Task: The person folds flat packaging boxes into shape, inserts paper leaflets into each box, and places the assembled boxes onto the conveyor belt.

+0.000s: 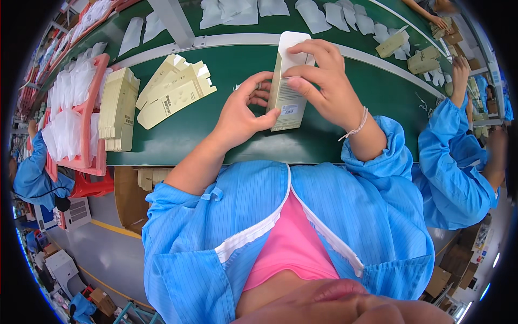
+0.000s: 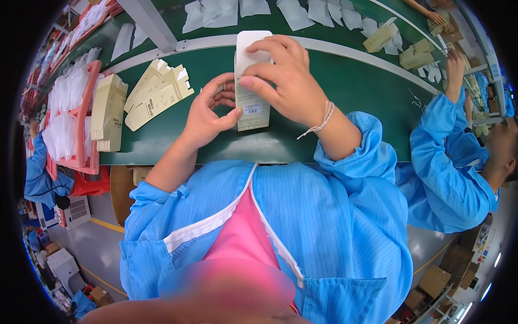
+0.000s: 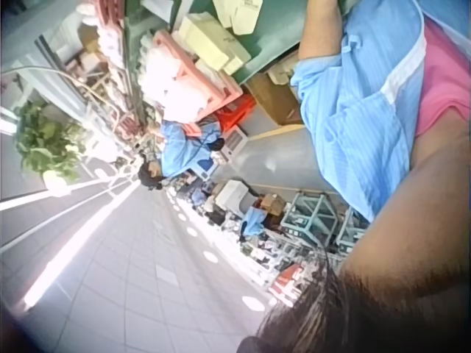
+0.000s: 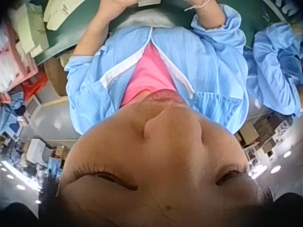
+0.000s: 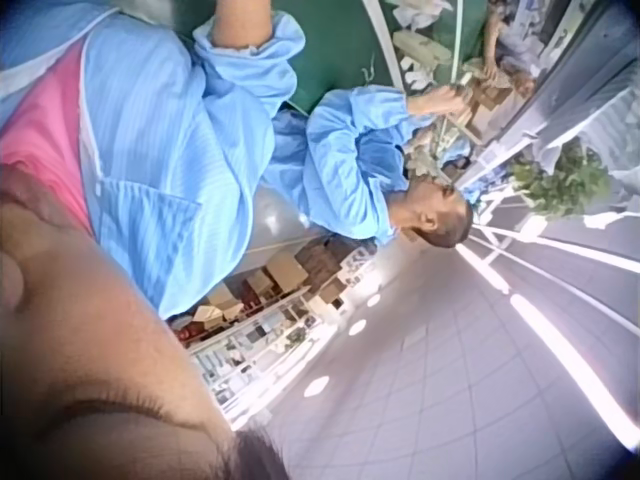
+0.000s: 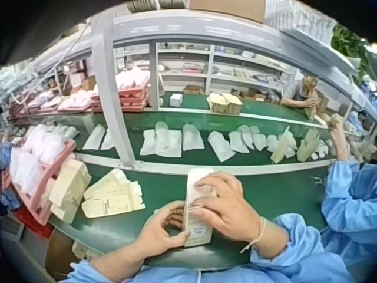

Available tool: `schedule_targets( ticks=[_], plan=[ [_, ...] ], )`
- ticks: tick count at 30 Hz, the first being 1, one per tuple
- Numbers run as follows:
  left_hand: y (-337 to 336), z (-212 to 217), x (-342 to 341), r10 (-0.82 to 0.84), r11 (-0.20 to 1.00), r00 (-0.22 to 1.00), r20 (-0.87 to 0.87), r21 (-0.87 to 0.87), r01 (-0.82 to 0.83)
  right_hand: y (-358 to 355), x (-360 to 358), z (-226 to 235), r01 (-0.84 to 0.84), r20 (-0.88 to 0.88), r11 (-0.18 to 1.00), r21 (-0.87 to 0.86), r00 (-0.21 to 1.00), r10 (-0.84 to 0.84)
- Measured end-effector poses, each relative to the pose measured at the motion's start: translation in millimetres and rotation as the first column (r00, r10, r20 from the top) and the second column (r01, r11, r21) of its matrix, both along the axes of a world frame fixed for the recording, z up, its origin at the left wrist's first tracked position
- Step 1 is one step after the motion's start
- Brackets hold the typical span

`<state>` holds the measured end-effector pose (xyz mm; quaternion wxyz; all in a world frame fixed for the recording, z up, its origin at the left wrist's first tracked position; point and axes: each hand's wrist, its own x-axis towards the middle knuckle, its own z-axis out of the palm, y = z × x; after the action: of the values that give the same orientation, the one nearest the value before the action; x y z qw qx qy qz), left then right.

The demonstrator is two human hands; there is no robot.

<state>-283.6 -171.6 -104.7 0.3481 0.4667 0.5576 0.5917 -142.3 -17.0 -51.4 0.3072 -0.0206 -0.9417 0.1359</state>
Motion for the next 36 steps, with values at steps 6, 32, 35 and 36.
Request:
schedule_targets(
  ticks=[6,32,35,36],
  plan=[
    [-3,-4,3,0.154,0.988,0.945,-0.288,0.072,-0.139,-19,-7,-1,-0.004,0.021,0.998,0.065,1.000,0.003],
    [-1,-39,1,-0.053,0.996,0.829,-0.557,-0.086,0.005,218,48,-87,0.711,-0.438,0.697,-0.095,0.599,-0.670],
    [3,-45,-1,-0.085,0.994,0.805,-0.588,-0.100,0.033,182,48,-56,0.486,-0.423,0.874,-0.006,0.791,-0.443],
    [3,-47,-1,-0.090,0.994,0.796,-0.598,-0.106,0.033,169,48,-43,0.493,-0.432,0.870,-0.010,0.783,-0.448]
  ],
)
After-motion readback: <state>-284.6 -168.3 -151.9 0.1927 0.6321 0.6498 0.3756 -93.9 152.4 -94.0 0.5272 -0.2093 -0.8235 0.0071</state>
